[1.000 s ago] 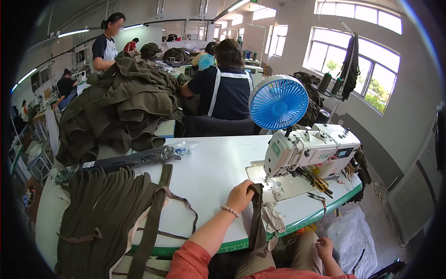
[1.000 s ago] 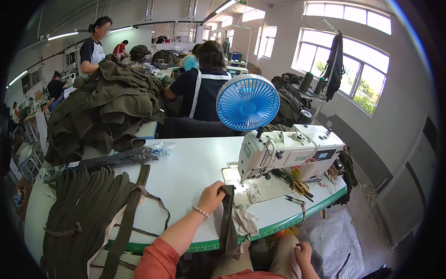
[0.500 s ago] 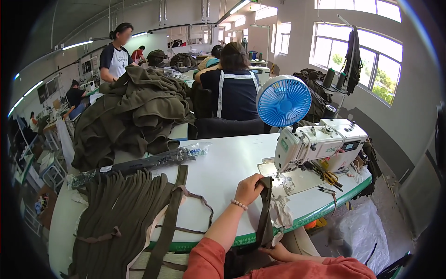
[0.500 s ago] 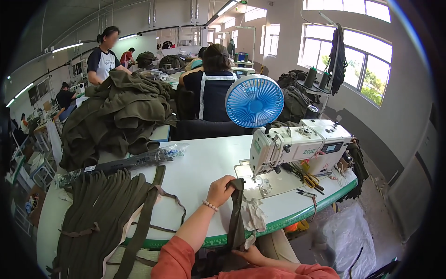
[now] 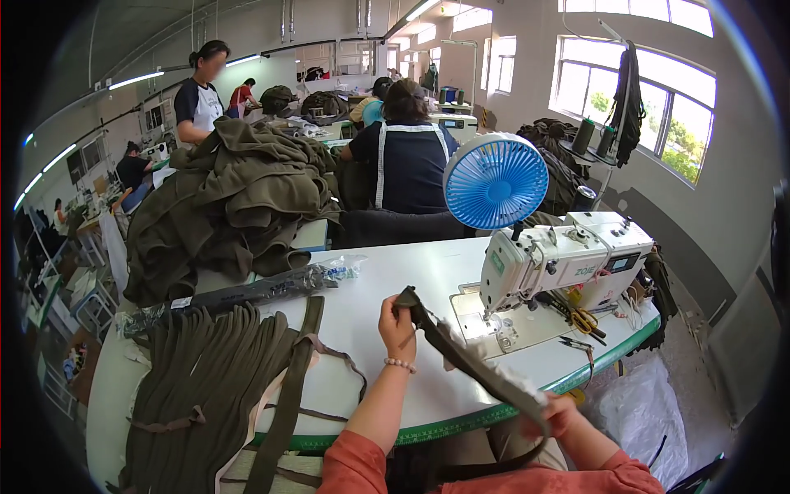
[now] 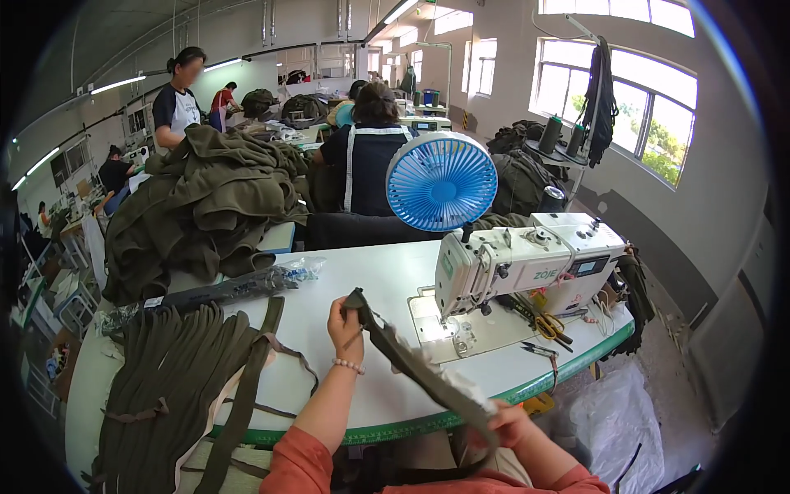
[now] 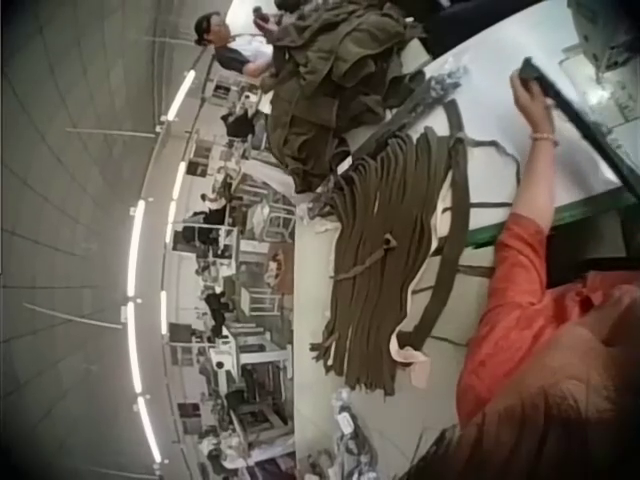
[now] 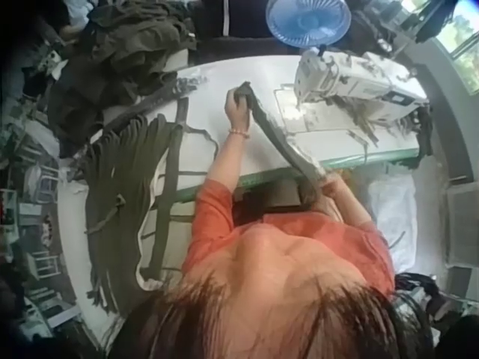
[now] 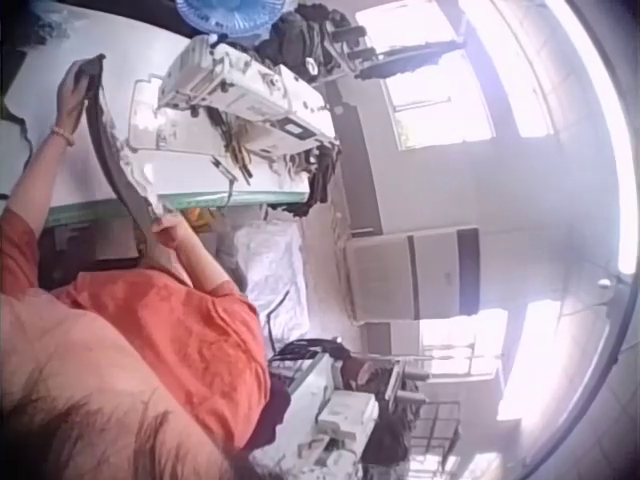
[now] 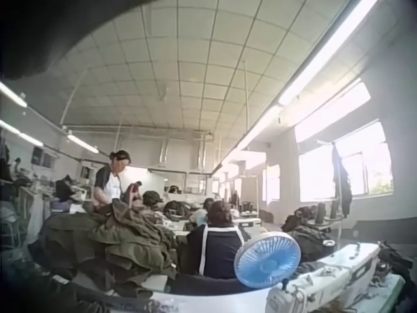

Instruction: Sewing fabric straps using an industrial sewing machine.

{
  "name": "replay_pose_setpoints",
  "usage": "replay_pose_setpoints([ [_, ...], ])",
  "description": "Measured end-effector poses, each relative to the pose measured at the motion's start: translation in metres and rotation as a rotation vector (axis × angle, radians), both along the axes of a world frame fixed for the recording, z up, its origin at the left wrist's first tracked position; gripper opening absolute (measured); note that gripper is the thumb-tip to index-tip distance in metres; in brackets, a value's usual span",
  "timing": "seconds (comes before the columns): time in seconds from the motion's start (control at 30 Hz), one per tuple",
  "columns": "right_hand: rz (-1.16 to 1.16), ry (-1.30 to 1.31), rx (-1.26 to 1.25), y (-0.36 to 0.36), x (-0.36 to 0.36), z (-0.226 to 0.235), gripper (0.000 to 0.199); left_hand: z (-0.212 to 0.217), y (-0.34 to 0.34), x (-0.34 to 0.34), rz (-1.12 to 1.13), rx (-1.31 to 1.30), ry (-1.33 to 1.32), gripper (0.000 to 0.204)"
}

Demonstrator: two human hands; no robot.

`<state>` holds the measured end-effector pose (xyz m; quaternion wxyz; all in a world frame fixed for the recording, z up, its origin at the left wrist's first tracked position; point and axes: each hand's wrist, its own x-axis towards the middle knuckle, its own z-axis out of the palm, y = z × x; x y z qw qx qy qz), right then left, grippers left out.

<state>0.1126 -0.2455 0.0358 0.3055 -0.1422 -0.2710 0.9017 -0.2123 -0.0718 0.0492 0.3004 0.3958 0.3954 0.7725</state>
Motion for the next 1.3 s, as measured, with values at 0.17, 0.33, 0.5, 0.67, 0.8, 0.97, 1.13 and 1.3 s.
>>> replay_pose_setpoints([
  [0.17,-0.235,-0.597,0.026,0.015,0.012,0.07,0.059,-0.007,0.01,0.02,-0.172,-0.374,0.007,0.014],
  [0.33,-0.062,-0.586,0.021,0.047,0.025,0.031,0.063,-0.02,0.031,0.038,-0.248,-0.415,0.119,0.013],
  [0.5,0.203,-0.316,-0.012,0.115,0.026,0.036,0.062,0.006,0.055,0.041,-0.164,-0.389,-0.035,0.009],
  [0.67,0.141,-0.467,-0.296,0.139,0.019,0.076,0.056,-0.005,0.077,0.031,-0.054,-0.419,-0.131,0.006],
  [0.8,0.145,-0.606,-0.181,0.127,0.039,0.091,0.054,0.008,0.067,0.044,-0.04,-0.459,-0.123,0.005],
  [0.97,0.06,-0.861,0.495,0.092,0.069,0.055,0.052,-0.023,0.052,0.058,-0.07,-0.549,-0.021,0.007],
  [1.13,-0.059,-0.627,0.347,0.026,0.09,0.019,0.045,-0.014,0.024,0.082,-0.105,-0.38,0.131,0.008],
  [1.3,-0.198,-0.722,0.469,-0.024,0.128,0.001,0.043,0.024,-0.043,0.132,-0.122,-0.361,0.198,0.012],
])
